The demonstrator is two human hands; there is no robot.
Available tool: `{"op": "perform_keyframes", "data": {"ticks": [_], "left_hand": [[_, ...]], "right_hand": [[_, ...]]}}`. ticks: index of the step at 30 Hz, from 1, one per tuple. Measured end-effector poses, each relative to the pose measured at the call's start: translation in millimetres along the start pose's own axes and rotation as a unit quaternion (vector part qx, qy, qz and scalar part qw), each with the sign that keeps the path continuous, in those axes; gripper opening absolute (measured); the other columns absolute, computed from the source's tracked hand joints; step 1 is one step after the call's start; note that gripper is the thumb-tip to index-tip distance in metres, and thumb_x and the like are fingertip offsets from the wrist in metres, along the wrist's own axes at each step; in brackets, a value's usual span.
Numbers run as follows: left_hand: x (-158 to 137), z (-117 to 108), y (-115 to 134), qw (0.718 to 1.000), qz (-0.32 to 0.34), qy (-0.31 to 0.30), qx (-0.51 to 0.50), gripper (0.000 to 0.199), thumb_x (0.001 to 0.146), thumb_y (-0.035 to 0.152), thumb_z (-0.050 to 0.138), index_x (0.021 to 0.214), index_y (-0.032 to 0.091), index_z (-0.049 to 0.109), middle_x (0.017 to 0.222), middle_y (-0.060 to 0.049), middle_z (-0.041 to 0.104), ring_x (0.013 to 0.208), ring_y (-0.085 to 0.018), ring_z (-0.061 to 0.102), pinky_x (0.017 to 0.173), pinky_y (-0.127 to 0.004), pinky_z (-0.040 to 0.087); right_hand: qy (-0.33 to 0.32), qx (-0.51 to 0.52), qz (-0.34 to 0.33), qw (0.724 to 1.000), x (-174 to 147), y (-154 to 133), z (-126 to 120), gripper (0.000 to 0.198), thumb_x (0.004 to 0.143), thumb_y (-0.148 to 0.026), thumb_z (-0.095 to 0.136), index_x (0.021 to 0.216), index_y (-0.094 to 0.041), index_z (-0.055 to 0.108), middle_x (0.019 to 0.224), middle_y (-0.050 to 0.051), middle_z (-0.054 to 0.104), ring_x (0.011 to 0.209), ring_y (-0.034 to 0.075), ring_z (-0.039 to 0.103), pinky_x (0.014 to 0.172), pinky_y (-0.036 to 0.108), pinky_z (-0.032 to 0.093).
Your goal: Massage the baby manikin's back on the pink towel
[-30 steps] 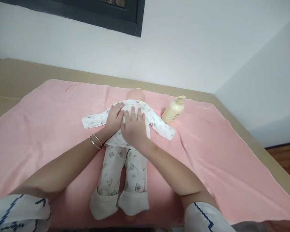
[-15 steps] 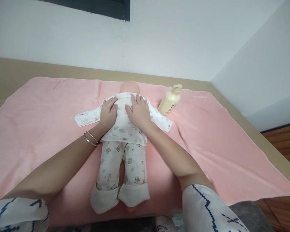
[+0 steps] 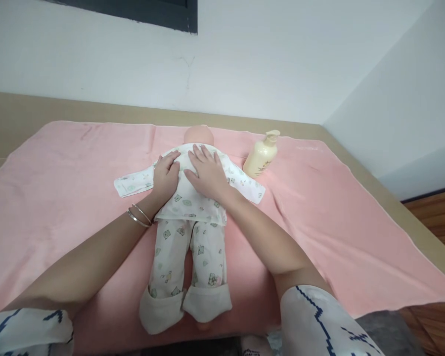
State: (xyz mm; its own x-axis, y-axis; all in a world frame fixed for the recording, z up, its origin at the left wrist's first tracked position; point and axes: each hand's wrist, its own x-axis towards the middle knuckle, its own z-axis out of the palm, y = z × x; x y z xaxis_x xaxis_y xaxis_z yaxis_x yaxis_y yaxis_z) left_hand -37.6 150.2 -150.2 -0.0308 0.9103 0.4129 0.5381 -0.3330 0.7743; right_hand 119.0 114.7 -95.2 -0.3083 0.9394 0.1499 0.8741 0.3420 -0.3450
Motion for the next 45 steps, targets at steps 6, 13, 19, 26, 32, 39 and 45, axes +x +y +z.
{"op": "perform_keyframes", "data": {"ticks": [6,13,19,26,32,39,45], "left_hand": [[-1,-1,0,1.000,0.006,-0.007,0.012,0.043,0.094,0.024,0.040,0.125,0.021,0.070,0.140,-0.006,0.069,0.138,-0.023,0.058,0.135,-0.053,0.022],[1,-1,-2,1.000,0.011,-0.017,0.022,0.043,0.094,0.022,0.040,0.123,0.020,0.071,0.140,-0.007,0.069,0.137,-0.023,0.059,0.133,-0.053,0.024],[2,0,-5,1.000,0.018,-0.011,0.019,0.043,0.093,0.022,0.041,0.122,0.022,0.072,0.138,-0.006,0.071,0.137,-0.022,0.060,0.133,-0.053,0.025],[-1,-1,-1,0.999,0.022,-0.012,0.024,0.043,0.095,0.025,0.041,0.126,0.020,0.070,0.143,-0.008,0.068,0.140,-0.023,0.057,0.134,-0.053,0.024],[-1,-2,0,0.999,0.021,-0.011,0.026,0.043,0.095,0.024,0.040,0.125,0.022,0.070,0.141,-0.006,0.069,0.139,-0.023,0.058,0.134,-0.054,0.023],[0,-1,-2,0.999,0.023,-0.011,0.026,0.043,0.096,0.024,0.040,0.126,0.021,0.071,0.141,-0.006,0.069,0.138,-0.023,0.058,0.134,-0.053,0.025],[1,-1,-3,0.999,0.018,-0.019,0.031,0.042,0.094,0.022,0.041,0.124,0.021,0.071,0.139,-0.007,0.070,0.138,-0.023,0.059,0.134,-0.052,0.025]], "right_hand": [[0.053,-0.027,0.095,0.994,-15,-20,13,0.066,0.103,-0.037,0.037,0.161,-0.005,0.033,0.171,0.022,0.022,0.161,0.041,0.018,0.128,0.065,0.020],[0.052,-0.098,-0.012,0.994,-47,-56,26,0.061,0.104,-0.028,0.030,0.159,-0.003,0.038,0.170,0.019,0.027,0.161,0.039,0.019,0.129,0.068,0.015],[0.021,-0.059,-0.021,0.998,-31,-41,16,0.062,0.102,-0.034,0.038,0.159,-0.011,0.041,0.171,0.011,0.028,0.162,0.034,0.018,0.131,0.065,0.012],[0.042,0.007,0.054,0.998,3,4,8,0.063,0.104,-0.042,0.034,0.160,-0.014,0.038,0.173,0.013,0.024,0.162,0.034,0.019,0.131,0.061,0.016],[0.071,0.010,0.091,0.993,6,20,8,0.066,0.104,-0.045,0.029,0.159,-0.010,0.038,0.169,0.020,0.031,0.159,0.037,0.026,0.129,0.063,0.017],[0.051,-0.053,0.085,0.994,-21,-24,16,0.065,0.103,-0.036,0.035,0.160,-0.005,0.036,0.170,0.023,0.025,0.160,0.043,0.019,0.128,0.064,0.022],[0.040,-0.076,-0.005,0.996,-37,-43,20,0.060,0.102,-0.032,0.039,0.159,-0.013,0.042,0.172,0.011,0.027,0.161,0.043,0.014,0.129,0.069,0.014]]}}
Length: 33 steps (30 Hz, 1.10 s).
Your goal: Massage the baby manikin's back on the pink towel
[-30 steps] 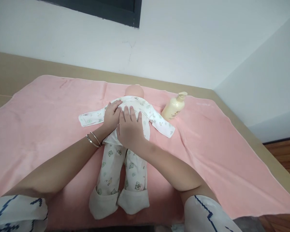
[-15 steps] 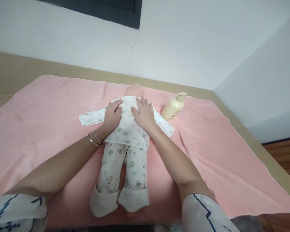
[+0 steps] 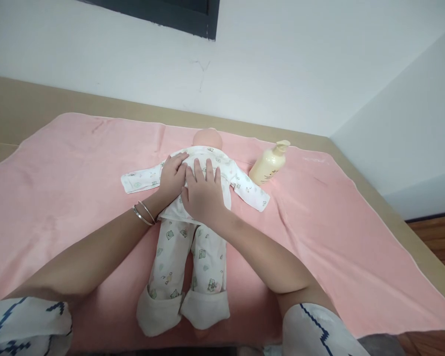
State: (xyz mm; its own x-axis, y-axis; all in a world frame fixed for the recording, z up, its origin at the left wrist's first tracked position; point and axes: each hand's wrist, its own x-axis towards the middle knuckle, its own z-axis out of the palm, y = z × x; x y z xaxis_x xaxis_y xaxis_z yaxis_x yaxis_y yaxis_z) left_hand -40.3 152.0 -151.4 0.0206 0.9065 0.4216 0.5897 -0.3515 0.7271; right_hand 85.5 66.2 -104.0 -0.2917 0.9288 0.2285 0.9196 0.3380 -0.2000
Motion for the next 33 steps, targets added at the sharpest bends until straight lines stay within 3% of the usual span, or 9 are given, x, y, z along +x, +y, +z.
{"op": "perform_keyframes", "data": {"ticks": [5,12,16,20,24,27,30,33], "left_hand": [[0,0,2,1.000,0.003,-0.003,0.007,0.043,0.095,0.021,0.040,0.126,0.022,0.070,0.140,-0.007,0.069,0.139,-0.023,0.058,0.133,-0.052,0.025],[-2,-3,9,0.999,0.012,-0.008,0.048,0.044,0.097,0.021,0.037,0.128,0.019,0.068,0.140,-0.008,0.069,0.137,-0.025,0.058,0.132,-0.054,0.026],[-4,-9,23,0.995,0.054,-0.021,0.083,0.044,0.096,0.022,0.038,0.126,0.013,0.069,0.134,-0.013,0.071,0.131,-0.028,0.061,0.126,-0.051,0.038],[-2,-11,37,0.995,0.082,-0.061,0.017,0.045,0.094,0.024,0.044,0.132,0.017,0.067,0.139,-0.009,0.069,0.133,-0.025,0.060,0.120,-0.044,0.047],[14,-9,30,0.997,0.009,-0.078,0.010,0.051,0.095,0.029,0.043,0.141,0.013,0.060,0.150,-0.012,0.061,0.140,-0.026,0.056,0.123,-0.045,0.042],[26,-8,21,0.994,-0.021,-0.100,0.048,0.051,0.098,0.033,0.040,0.140,0.011,0.060,0.150,-0.015,0.060,0.141,-0.028,0.054,0.125,-0.047,0.039],[29,-12,25,0.987,0.003,-0.121,0.108,0.046,0.100,0.031,0.035,0.130,0.011,0.064,0.141,-0.016,0.065,0.132,-0.030,0.059,0.120,-0.049,0.043],[20,-16,42,0.969,0.032,-0.143,0.199,0.043,0.101,0.026,0.032,0.118,0.007,0.067,0.125,-0.020,0.070,0.121,-0.032,0.063,0.112,-0.050,0.048]], "right_hand": [[-0.033,0.048,0.013,0.998,16,14,-6,0.055,0.103,-0.033,0.036,0.156,-0.023,0.047,0.172,0.003,0.028,0.163,0.035,0.015,0.131,0.066,0.012],[0.002,0.116,0.049,0.992,40,51,-2,0.056,0.104,-0.038,0.035,0.155,-0.021,0.048,0.173,0.009,0.026,0.162,0.034,0.018,0.131,0.063,0.015],[0.015,0.133,0.070,0.989,46,66,0,0.058,0.104,-0.040,0.035,0.157,-0.018,0.045,0.171,0.012,0.027,0.162,0.032,0.022,0.131,0.058,0.020],[0.005,0.070,0.086,0.994,40,53,-8,0.059,0.107,-0.036,0.031,0.160,-0.012,0.039,0.169,0.017,0.031,0.160,0.035,0.026,0.130,0.057,0.023],[-0.007,-0.050,0.076,0.996,16,19,-14,0.059,0.107,-0.032,0.033,0.159,-0.004,0.039,0.161,0.028,0.041,0.153,0.040,0.038,0.124,0.056,0.035],[0.009,-0.096,0.035,0.995,0,-1,-12,0.059,0.106,-0.031,0.036,0.157,-0.002,0.042,0.159,0.030,0.042,0.152,0.042,0.040,0.123,0.058,0.035],[0.019,-0.072,0.013,0.997,1,1,-9,0.058,0.105,-0.028,0.034,0.155,0.000,0.043,0.159,0.030,0.043,0.153,0.039,0.039,0.126,0.055,0.032],[0.003,0.011,0.039,0.999,19,22,-9,0.060,0.104,-0.027,0.030,0.155,0.003,0.040,0.163,0.026,0.040,0.157,0.033,0.033,0.131,0.050,0.029]]}}
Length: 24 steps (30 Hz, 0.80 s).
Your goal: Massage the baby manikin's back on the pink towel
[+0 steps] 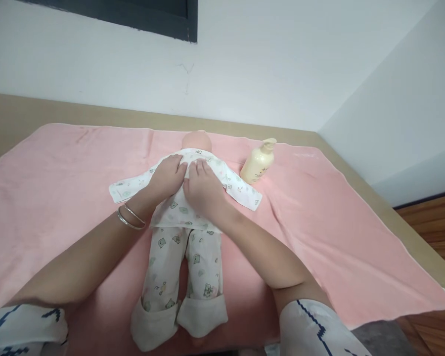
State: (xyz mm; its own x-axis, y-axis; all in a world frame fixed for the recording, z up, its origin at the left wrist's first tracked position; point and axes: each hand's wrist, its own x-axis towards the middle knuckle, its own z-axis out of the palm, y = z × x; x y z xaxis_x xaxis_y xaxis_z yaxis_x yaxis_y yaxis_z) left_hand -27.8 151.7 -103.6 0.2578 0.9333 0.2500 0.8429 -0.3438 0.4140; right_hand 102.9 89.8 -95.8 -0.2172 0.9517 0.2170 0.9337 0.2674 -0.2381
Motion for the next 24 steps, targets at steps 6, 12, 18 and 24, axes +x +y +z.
{"op": "perform_keyframes", "data": {"ticks": [6,12,18,24], "left_hand": [[-27,-5,33,0.996,0.056,-0.023,0.070,0.047,0.095,0.014,0.038,0.137,0.003,0.055,0.147,-0.023,0.057,0.142,-0.034,0.050,0.120,-0.050,0.041],[-11,-15,23,0.998,0.032,-0.055,-0.027,0.037,0.096,0.015,0.035,0.113,0.011,0.067,0.125,-0.017,0.069,0.122,-0.029,0.062,0.109,-0.044,0.048],[5,-13,2,0.998,-0.020,-0.028,-0.049,0.033,0.099,0.028,0.038,0.094,0.017,0.069,0.111,-0.011,0.074,0.108,-0.026,0.065,0.106,-0.044,0.047],[-7,-14,19,0.991,0.028,-0.052,0.123,0.040,0.102,0.020,0.030,0.102,0.009,0.069,0.110,-0.020,0.070,0.113,-0.033,0.064,0.101,-0.046,0.047]], "right_hand": [[-0.030,0.063,0.081,0.994,26,29,-1,0.071,0.104,-0.037,0.034,0.160,0.006,0.027,0.170,0.025,0.023,0.161,0.036,0.020,0.133,0.052,0.021],[-0.008,-0.003,0.059,0.998,17,17,-7,0.054,0.106,-0.033,0.034,0.144,0.002,0.050,0.151,0.025,0.054,0.144,0.036,0.048,0.122,0.050,0.037],[0.012,-0.092,0.028,0.995,2,-2,-10,0.044,0.105,-0.030,0.035,0.125,-0.001,0.060,0.125,0.026,0.067,0.120,0.036,0.060,0.107,0.046,0.045],[-0.040,-0.050,0.038,0.997,9,8,-16,0.050,0.105,-0.033,0.034,0.137,-0.001,0.058,0.150,0.023,0.056,0.146,0.034,0.046,0.122,0.046,0.036]]}}
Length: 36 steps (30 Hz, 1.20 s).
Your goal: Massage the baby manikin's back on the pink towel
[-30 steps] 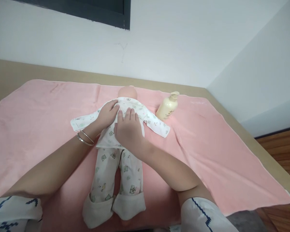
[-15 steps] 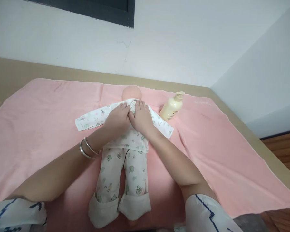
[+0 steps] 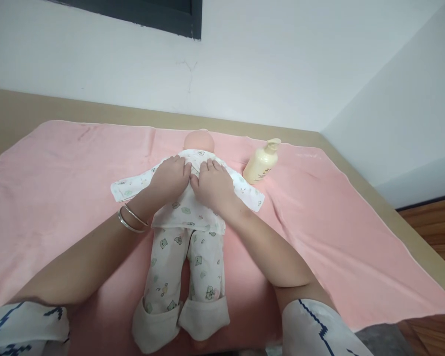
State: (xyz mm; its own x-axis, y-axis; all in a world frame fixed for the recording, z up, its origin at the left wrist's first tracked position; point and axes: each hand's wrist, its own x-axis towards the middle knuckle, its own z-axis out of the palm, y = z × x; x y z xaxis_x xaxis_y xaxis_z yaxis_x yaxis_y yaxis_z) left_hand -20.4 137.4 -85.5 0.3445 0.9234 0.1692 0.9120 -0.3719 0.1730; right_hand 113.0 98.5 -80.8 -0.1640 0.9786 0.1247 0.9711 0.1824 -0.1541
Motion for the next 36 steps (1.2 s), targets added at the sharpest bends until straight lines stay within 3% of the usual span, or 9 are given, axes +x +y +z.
{"op": "perform_keyframes", "data": {"ticks": [2,5,10,15,18,21,25,30,36], "left_hand": [[-7,-6,8,1.000,-0.013,-0.016,0.015,0.035,0.101,0.019,0.036,0.105,0.008,0.069,0.111,-0.022,0.069,0.115,-0.035,0.063,0.101,-0.047,0.047],[-16,-13,14,0.999,0.005,-0.036,-0.004,0.024,0.094,0.015,0.047,0.095,0.009,0.070,0.100,-0.022,0.069,0.111,-0.037,0.065,0.097,-0.047,0.050],[-10,-8,5,0.999,0.027,-0.028,-0.020,0.031,0.093,0.015,0.042,0.079,0.016,0.069,0.085,-0.016,0.066,0.093,-0.032,0.067,0.086,-0.046,0.055],[5,11,-12,0.995,0.090,0.009,-0.030,0.034,0.095,0.013,0.036,0.094,0.012,0.071,0.113,-0.020,0.069,0.118,-0.034,0.061,0.108,-0.053,0.047],[9,18,-19,0.994,0.103,0.023,-0.028,0.036,0.095,0.014,0.035,0.100,0.009,0.070,0.130,-0.024,0.065,0.131,-0.037,0.053,0.115,-0.056,0.041],[13,22,-24,0.994,0.062,0.026,-0.085,0.041,0.100,0.022,0.031,0.110,0.009,0.068,0.128,-0.022,0.067,0.127,-0.033,0.058,0.112,-0.050,0.045],[16,25,-28,0.986,0.020,0.046,-0.157,0.052,0.106,0.039,0.025,0.119,0.012,0.067,0.122,-0.017,0.071,0.117,-0.029,0.064,0.106,-0.044,0.049],[13,30,-24,0.981,-0.022,0.075,-0.175,0.050,0.102,0.038,0.034,0.131,0.012,0.065,0.142,-0.015,0.065,0.134,-0.029,0.058,0.120,-0.045,0.041],[11,40,-19,0.967,-0.070,0.125,-0.209,0.047,0.099,0.036,0.041,0.131,0.016,0.068,0.144,-0.011,0.066,0.138,-0.027,0.057,0.124,-0.044,0.038]], "right_hand": [[-0.018,0.015,0.006,1.000,5,6,0,0.056,0.106,-0.036,0.032,0.145,0.000,0.051,0.158,0.023,0.048,0.153,0.035,0.038,0.126,0.048,0.032],[-0.019,0.035,0.014,0.999,11,13,3,0.063,0.107,-0.040,0.029,0.153,0.001,0.043,0.163,0.023,0.041,0.156,0.034,0.034,0.129,0.049,0.026],[-0.012,0.049,0.008,0.999,17,18,5,0.065,0.107,-0.042,0.028,0.155,0.001,0.039,0.165,0.022,0.037,0.157,0.034,0.032,0.130,0.052,0.023],[-0.023,-0.019,0.014,0.999,6,-3,2,0.058,0.106,-0.033,0.028,0.143,0.006,0.049,0.150,0.030,0.052,0.143,0.038,0.048,0.121,0.050,0.036],[0.004,-0.065,0.011,0.998,-5,-18,4,0.052,0.103,-0.024,0.029,0.138,0.007,0.053,0.142,0.032,0.058,0.137,0.039,0.053,0.116,0.049,0.041],[0.024,-0.062,0.006,0.998,-10,-22,4,0.050,0.103,-0.024,0.030,0.135,0.005,0.055,0.139,0.030,0.060,0.136,0.039,0.054,0.116,0.048,0.042],[0.001,-0.014,0.026,1.000,-1,-11,-1,0.045,0.103,-0.028,0.033,0.130,-0.003,0.060,0.138,0.026,0.062,0.133,0.036,0.056,0.112,0.047,0.045],[0.004,0.021,0.066,0.998,16,4,4,0.057,0.104,-0.039,0.032,0.142,0.000,0.051,0.153,0.027,0.051,0.147,0.038,0.044,0.124,0.055,0.031],[0.006,0.042,0.045,0.998,24,12,17,0.063,0.103,-0.040,0.031,0.149,0.001,0.044,0.163,0.025,0.039,0.155,0.035,0.034,0.129,0.056,0.022]]}}
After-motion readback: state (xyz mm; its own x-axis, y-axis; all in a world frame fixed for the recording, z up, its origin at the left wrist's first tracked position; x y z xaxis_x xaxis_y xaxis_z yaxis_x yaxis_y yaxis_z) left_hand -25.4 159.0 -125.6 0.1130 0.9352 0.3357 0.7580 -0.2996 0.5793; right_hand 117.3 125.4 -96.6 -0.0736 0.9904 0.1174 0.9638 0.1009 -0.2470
